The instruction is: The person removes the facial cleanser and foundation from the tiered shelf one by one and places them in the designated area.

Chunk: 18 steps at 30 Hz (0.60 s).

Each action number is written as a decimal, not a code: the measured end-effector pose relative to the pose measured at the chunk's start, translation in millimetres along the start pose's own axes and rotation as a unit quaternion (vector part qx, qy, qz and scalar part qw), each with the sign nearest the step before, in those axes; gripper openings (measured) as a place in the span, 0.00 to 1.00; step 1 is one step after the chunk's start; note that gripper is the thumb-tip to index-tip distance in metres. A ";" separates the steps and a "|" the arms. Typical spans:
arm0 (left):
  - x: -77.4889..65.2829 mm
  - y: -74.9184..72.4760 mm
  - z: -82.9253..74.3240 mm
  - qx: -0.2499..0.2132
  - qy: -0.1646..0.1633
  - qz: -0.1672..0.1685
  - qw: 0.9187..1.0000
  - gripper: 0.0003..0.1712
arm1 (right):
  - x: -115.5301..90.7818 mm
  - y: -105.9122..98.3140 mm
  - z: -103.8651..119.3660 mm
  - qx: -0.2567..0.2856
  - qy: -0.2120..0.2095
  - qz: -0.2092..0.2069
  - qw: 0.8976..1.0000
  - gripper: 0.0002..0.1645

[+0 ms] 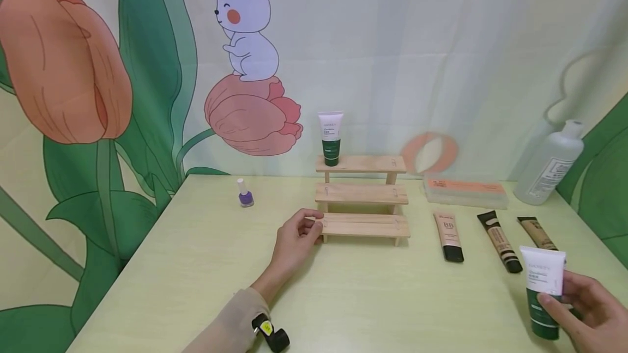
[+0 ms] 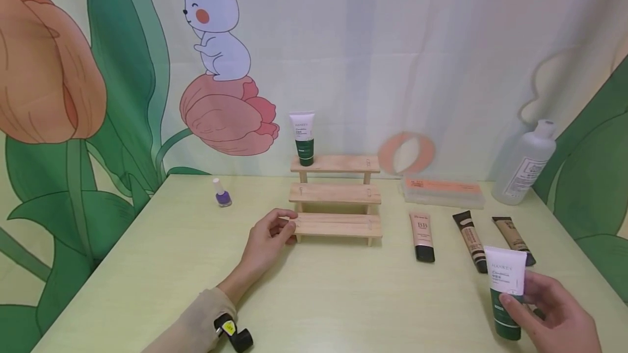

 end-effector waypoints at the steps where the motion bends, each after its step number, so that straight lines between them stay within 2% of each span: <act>1: 0.2 0.2 -0.1 0.000 0.000 0.000 1.000 0.10 | -0.5 0.9 -1.1 -0.012 0.005 -0.001 1.000 0.21; 4: 0.0 0.2 -0.1 -0.001 0.000 0.000 1.000 0.10 | -2.2 3.0 -3.6 -0.035 0.030 -0.002 0.999 0.27; 9: -0.8 -0.2 1.4 0.000 -0.001 -0.002 1.000 0.10 | -6.8 7.7 1.4 -0.045 0.069 0.011 0.997 0.28; 18: -0.2 0.3 2.1 -0.002 0.001 0.000 1.000 0.10 | -11.9 8.4 6.4 -0.073 0.056 0.061 0.994 0.31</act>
Point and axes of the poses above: each hand's wrist, its own x-axis towards the middle knuckle, its own y-axis out of the palm, z = x × y, the point moved 1 cm from there along x, towards the middle knuckle, and after that the axes turned 4 degrees about y, right-handed, at the moved point
